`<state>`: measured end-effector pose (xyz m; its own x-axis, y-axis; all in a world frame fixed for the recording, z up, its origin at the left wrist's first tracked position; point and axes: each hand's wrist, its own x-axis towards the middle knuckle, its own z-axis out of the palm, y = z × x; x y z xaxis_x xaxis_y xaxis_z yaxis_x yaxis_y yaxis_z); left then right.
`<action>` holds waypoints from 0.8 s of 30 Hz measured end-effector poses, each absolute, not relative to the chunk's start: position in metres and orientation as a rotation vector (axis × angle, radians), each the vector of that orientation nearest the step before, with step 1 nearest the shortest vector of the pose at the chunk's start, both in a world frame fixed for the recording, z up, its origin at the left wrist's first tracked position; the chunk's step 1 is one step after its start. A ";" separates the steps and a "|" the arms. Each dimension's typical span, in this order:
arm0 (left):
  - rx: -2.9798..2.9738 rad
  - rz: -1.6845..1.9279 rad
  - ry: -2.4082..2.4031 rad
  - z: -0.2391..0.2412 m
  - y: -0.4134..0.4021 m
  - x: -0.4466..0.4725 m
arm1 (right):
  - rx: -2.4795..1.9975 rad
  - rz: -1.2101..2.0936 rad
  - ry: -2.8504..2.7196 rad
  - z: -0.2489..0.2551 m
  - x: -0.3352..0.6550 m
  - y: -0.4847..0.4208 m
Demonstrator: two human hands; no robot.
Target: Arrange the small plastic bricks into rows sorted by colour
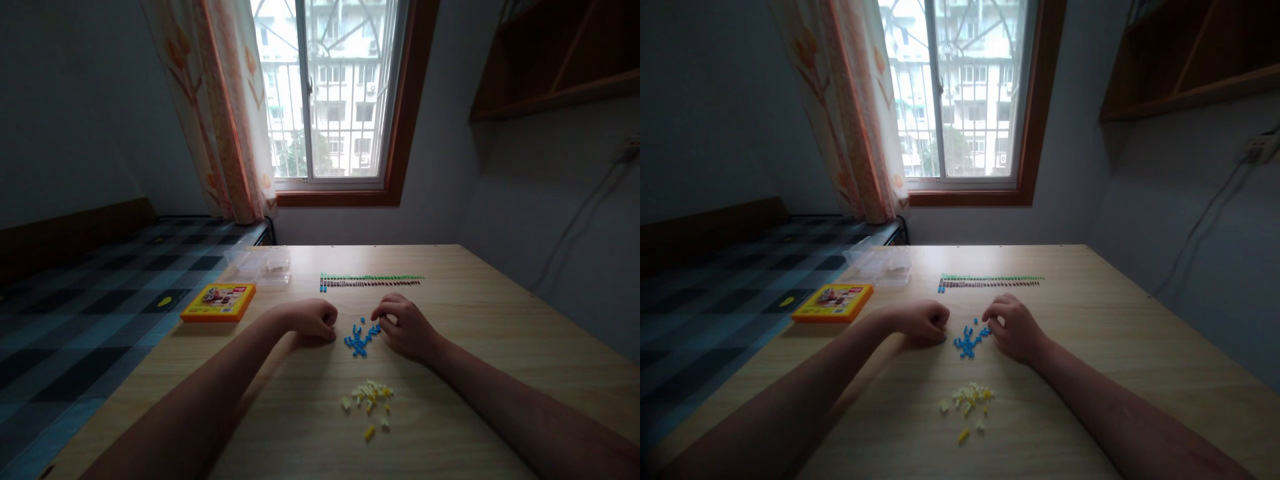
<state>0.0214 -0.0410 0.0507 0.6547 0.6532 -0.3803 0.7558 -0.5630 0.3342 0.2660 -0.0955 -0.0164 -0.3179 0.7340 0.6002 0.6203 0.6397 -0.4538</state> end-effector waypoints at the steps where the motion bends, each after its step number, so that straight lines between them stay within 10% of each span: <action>1: 2.407 -0.262 1.135 0.048 -0.040 0.022 | -1.066 0.177 -2.027 -0.016 0.266 -0.095; 24: 1.923 1.022 1.381 -0.011 -0.015 0.028 | -0.985 0.476 -2.162 -0.022 0.260 -0.080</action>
<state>0.0280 -0.0152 -0.0106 0.1812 0.9486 0.2596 0.5255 -0.3165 0.7897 0.2596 -0.0798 -0.0224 -0.4631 0.7651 0.4474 0.5064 0.6427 -0.5749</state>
